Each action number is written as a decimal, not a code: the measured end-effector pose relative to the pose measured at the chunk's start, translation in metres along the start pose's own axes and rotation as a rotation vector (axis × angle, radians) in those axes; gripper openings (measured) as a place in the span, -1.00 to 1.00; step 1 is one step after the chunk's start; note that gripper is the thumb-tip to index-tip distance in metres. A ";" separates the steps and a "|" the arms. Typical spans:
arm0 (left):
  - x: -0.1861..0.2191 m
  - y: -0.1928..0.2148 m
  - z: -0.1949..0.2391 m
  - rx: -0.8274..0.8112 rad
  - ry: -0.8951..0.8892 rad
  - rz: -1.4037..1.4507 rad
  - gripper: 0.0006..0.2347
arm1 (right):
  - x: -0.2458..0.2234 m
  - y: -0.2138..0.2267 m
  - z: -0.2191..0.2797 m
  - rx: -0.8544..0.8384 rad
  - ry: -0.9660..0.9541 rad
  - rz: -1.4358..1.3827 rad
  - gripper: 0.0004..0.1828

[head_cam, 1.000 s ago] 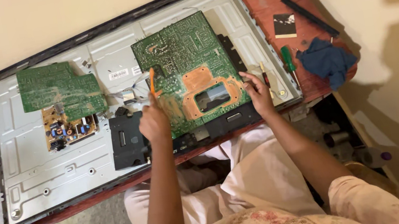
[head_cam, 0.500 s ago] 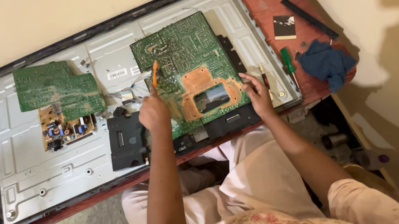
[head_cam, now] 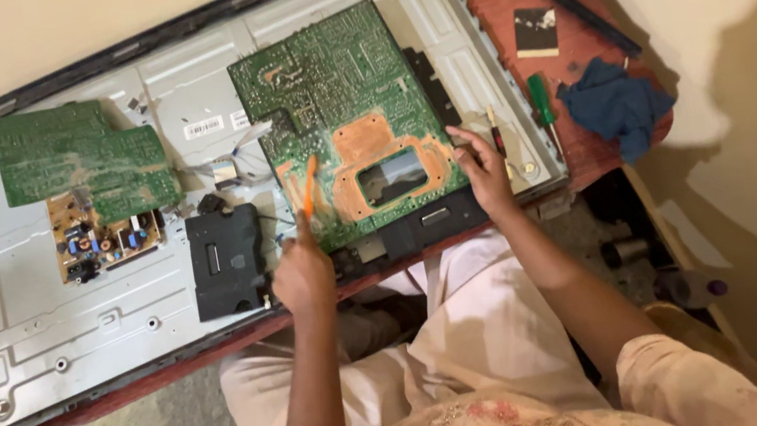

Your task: The person cleans a disassembled television circuit board using a toothbrush and a screwdriver. They scrub the board's surface and scrape residue from the copper areas, then brush away debris.

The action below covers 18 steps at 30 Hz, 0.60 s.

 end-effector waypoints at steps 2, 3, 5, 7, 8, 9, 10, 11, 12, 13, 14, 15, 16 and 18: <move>0.016 0.001 -0.036 -0.045 0.049 -0.020 -0.68 | -0.002 -0.001 -0.003 -0.011 0.024 -0.009 -0.57; 0.021 0.002 -0.053 -0.070 0.073 -0.034 -0.70 | -0.003 -0.002 -0.002 -0.015 0.032 -0.015 -0.57; 0.032 0.010 -0.080 0.016 0.043 0.021 -0.70 | -0.004 -0.004 0.000 -0.020 0.025 -0.022 -0.57; 0.041 0.010 -0.089 0.048 0.025 0.038 -0.66 | -0.003 -0.002 0.001 -0.020 0.012 -0.031 -0.57; 0.046 0.008 -0.090 0.039 0.023 0.029 -0.62 | -0.003 -0.001 -0.002 -0.020 0.004 -0.038 -0.57; 0.047 0.007 -0.086 0.030 0.025 0.013 -0.57 | -0.002 -0.003 -0.002 -0.020 -0.008 -0.052 -0.58; 0.051 0.005 -0.080 0.005 0.001 -0.004 -0.53 | -0.002 -0.003 -0.004 -0.019 0.011 -0.053 -0.58; 0.056 0.000 -0.070 -0.022 -0.022 -0.023 -0.49 | -0.002 -0.004 -0.003 -0.018 0.027 -0.053 -0.58; 0.060 -0.005 -0.059 -0.050 -0.045 -0.041 -0.44 | -0.002 -0.005 -0.003 -0.016 0.043 -0.054 -0.59; 0.067 -0.011 -0.040 -0.048 -0.087 -0.032 -0.52 | -0.001 -0.003 0.000 -0.015 0.035 -0.054 -0.58; 0.072 -0.018 -0.020 -0.045 -0.128 -0.023 -0.57 | 0.000 -0.003 0.003 -0.013 0.027 -0.054 -0.57; 0.080 -0.025 -0.001 -0.047 -0.168 -0.027 -0.56 | 0.000 -0.002 0.001 -0.012 0.027 -0.052 -0.57; 0.088 -0.032 0.020 -0.049 -0.209 -0.032 -0.54 | 0.000 -0.001 0.003 -0.009 0.021 -0.058 -0.57; 0.099 -0.040 0.035 -0.045 -0.241 -0.008 -0.52 | -0.001 -0.003 -0.001 -0.012 0.015 -0.076 -0.57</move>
Point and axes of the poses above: each hand's wrist, its own z-axis away from the middle knuckle, its own y-axis out of the back of the hand, x = y × z, the point moved 4 cm from there along -z, towards the middle knuckle, and after that the axes turned 14 degrees about y, right-handed, at the moved point
